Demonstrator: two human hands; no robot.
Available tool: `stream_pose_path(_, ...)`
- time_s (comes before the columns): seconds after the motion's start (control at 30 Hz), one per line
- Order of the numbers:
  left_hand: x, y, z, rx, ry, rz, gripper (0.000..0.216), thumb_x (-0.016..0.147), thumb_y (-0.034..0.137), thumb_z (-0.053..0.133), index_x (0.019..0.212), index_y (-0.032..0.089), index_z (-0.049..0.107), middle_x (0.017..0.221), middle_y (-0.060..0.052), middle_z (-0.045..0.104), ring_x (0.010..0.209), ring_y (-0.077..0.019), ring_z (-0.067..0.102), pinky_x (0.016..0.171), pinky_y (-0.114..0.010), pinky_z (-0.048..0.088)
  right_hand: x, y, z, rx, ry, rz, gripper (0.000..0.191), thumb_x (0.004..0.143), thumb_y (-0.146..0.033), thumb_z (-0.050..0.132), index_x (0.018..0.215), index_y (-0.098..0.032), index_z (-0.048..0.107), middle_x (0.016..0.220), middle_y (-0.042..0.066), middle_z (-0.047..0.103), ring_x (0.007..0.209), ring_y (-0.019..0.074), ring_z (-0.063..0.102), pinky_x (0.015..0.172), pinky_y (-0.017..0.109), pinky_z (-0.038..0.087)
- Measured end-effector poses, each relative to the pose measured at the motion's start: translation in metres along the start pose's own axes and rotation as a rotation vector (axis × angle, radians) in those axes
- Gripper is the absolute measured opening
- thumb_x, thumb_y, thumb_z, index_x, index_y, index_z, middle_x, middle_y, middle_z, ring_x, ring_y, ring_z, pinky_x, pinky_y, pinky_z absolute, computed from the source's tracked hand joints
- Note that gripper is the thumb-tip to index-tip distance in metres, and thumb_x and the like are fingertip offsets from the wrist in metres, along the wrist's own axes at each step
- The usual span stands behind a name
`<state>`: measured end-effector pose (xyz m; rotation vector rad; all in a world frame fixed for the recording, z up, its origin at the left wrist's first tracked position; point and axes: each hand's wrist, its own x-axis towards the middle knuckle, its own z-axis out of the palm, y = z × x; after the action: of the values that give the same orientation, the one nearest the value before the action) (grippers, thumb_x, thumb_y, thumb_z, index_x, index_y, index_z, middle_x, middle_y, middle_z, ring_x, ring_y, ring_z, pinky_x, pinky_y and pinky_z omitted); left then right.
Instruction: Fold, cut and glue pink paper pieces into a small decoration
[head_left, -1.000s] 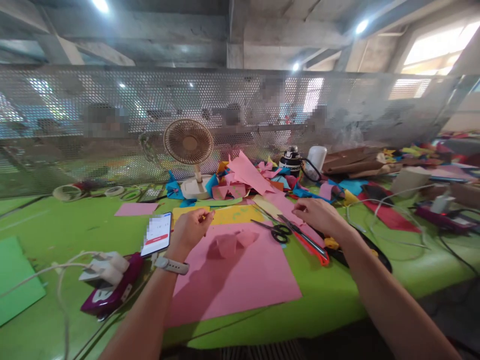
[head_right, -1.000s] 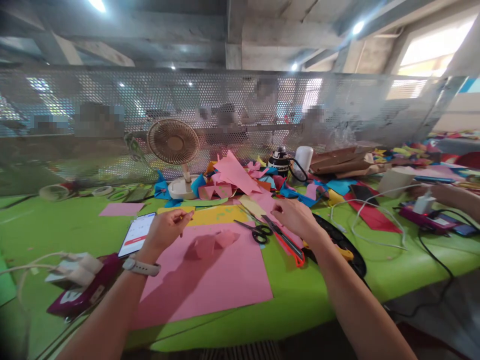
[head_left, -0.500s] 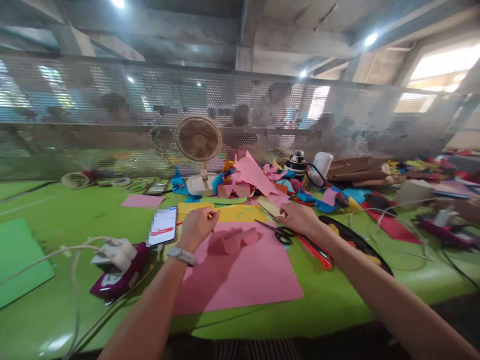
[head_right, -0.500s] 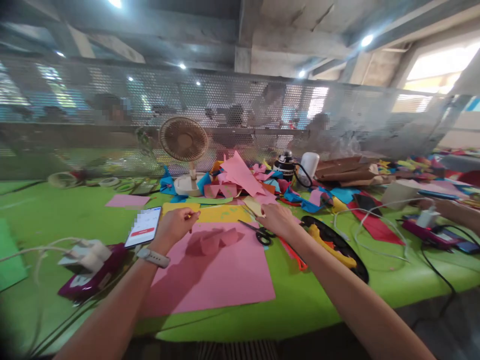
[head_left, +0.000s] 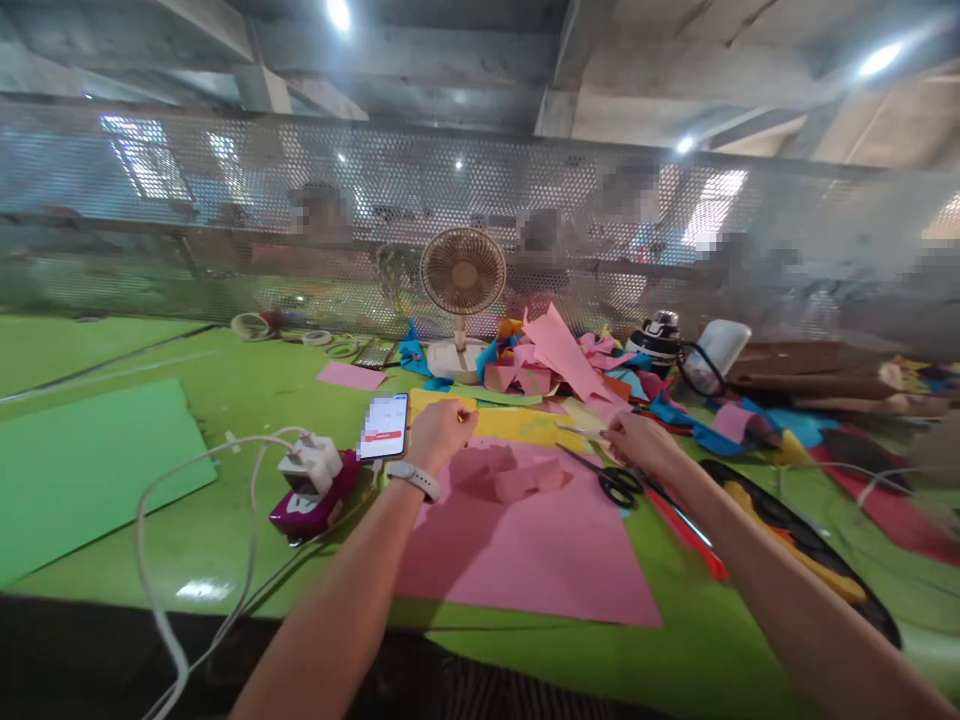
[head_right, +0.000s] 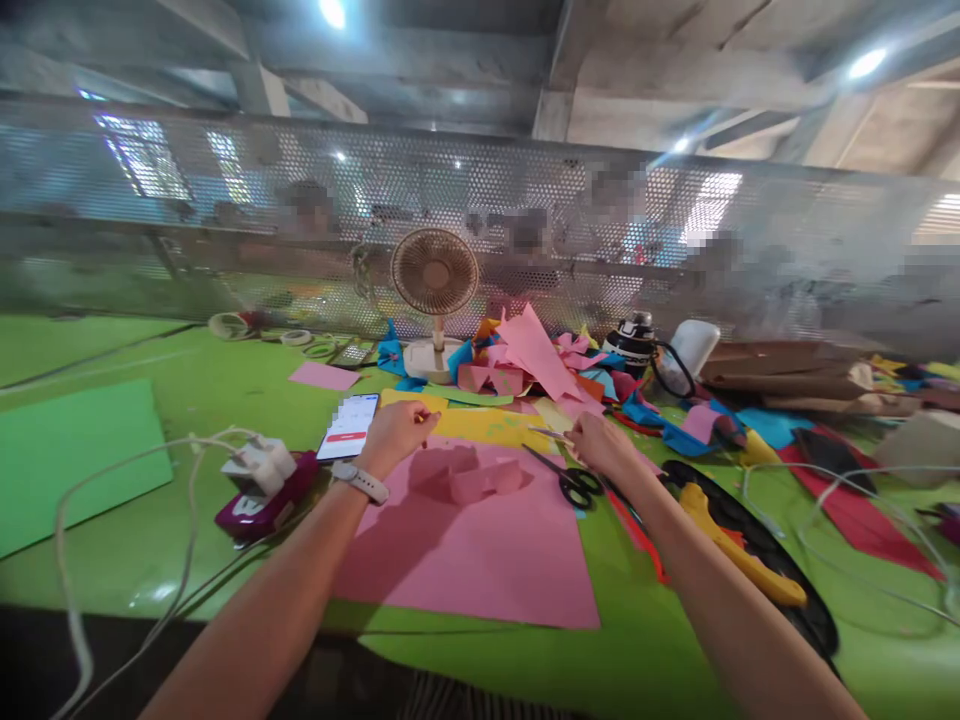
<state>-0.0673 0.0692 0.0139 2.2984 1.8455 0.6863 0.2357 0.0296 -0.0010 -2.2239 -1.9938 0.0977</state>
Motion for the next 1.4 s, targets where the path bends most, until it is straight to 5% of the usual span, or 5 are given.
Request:
stream_pose_path(0.23,0.001,0.002,-0.008,-0.199,-0.317,0.152,0.036,0.08,0.048,0.049,0.08,0.016,0.066,0.058,-0.003,0.063,0.058,-0.0159,0.057,0.053,-0.023,0.033,-0.042,0.004,-0.029,0.046,0.133,-0.081,0.02,0.081,-0.032,0.048,0.088,-0.019,0.061,0.094,0.007,0.065,0.085,0.0187,0.059,0.066,0.025,0.038)
stream_pose_path(0.47,0.001,0.001,-0.011,-0.332,-0.819,0.333,0.06,0.056,0.053,0.071,0.106,0.02,0.062,0.064,0.002,0.06,0.06,-0.0152,0.051,0.051,-0.022,0.03,-0.123,0.124,-0.051,0.086,0.132,0.02,0.026,0.078,-0.038,0.048,0.092,-0.021,0.062,0.094,0.005,0.066,0.083,0.0214,0.061,0.07,0.029,0.044)
stream_pose_path(0.77,0.0,0.006,-0.001,-0.419,-0.896,0.407,0.043,0.063,0.047,0.068,0.091,0.016,0.064,0.077,-0.001,0.061,0.074,-0.0168,0.053,0.062,-0.023,0.035,-0.146,0.146,-0.019,-0.061,0.058,0.056,0.052,0.069,-0.041,0.055,0.115,-0.016,0.057,0.116,0.013,0.057,0.103,0.029,0.053,0.087,0.035,0.04)
stream_pose_path(1.03,0.001,-0.004,0.002,-0.45,-0.893,0.4,0.039,0.061,0.04,0.07,0.09,0.014,0.064,0.082,-0.003,0.064,0.076,-0.0174,0.055,0.067,-0.025,0.038,-0.133,0.155,0.0,-0.136,0.003,0.039,0.033,0.065,-0.034,0.056,0.094,-0.018,0.057,0.096,0.01,0.06,0.09,0.027,0.056,0.081,0.037,0.039)
stream_pose_path(1.4,-0.003,-0.003,0.002,-0.581,-0.93,0.334,0.033,0.06,0.033,0.072,0.089,0.017,0.064,0.078,-0.001,0.065,0.073,-0.0153,0.056,0.067,-0.024,0.038,-0.138,0.111,-0.013,0.297,0.323,0.113,0.025,0.077,-0.041,0.045,0.097,-0.025,0.044,0.085,0.012,0.06,0.075,0.0272,0.058,0.065,0.037,0.043)
